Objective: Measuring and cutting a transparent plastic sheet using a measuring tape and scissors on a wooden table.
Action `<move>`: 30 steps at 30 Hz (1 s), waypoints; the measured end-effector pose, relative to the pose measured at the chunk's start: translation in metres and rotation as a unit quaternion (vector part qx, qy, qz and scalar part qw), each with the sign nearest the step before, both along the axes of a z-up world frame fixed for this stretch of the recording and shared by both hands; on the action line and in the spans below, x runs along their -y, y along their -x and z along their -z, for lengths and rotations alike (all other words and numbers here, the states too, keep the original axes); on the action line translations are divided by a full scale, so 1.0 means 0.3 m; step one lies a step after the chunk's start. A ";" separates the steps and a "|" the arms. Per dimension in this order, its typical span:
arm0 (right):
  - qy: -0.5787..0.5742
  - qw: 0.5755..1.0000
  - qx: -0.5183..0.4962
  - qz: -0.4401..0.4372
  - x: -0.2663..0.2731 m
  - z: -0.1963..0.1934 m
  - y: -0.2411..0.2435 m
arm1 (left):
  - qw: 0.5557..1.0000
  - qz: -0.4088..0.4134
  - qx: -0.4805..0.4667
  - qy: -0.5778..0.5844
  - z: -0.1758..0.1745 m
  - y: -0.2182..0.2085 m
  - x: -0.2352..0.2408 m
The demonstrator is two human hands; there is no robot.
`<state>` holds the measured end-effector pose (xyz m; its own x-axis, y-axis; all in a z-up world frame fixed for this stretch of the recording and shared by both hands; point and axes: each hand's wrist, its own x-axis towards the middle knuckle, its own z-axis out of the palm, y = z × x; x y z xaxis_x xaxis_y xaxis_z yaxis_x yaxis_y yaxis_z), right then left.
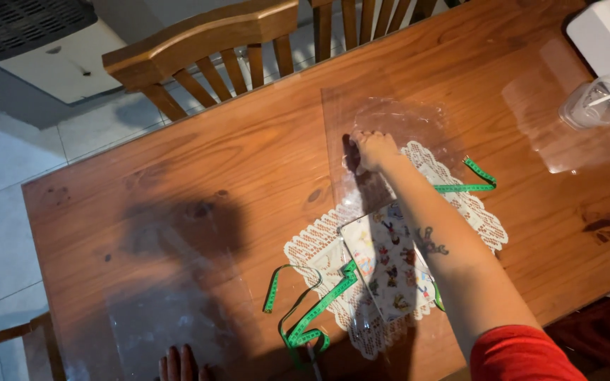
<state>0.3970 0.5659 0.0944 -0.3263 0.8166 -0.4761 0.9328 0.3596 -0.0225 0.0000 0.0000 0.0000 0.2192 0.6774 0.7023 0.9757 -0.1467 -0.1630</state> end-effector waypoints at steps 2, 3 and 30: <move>0.030 1.000 -0.003 -0.006 -0.006 -0.048 0.008 | 0.986 -0.138 0.074 0.059 -0.052 -0.090 0.028; 0.057 0.998 -0.007 -0.010 -0.013 -0.072 0.014 | 0.945 -0.271 0.147 0.111 -0.077 -0.133 0.036; -0.153 0.917 -0.106 -0.353 0.143 -0.298 -0.179 | 0.897 -0.333 0.135 0.260 -0.131 -0.128 0.093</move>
<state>0.4507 0.5228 0.1839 -0.8833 0.4517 -0.1255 0.4523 0.8915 0.0258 0.0384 -0.0279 0.0393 -0.4850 0.8461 0.2210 0.8691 0.4945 0.0141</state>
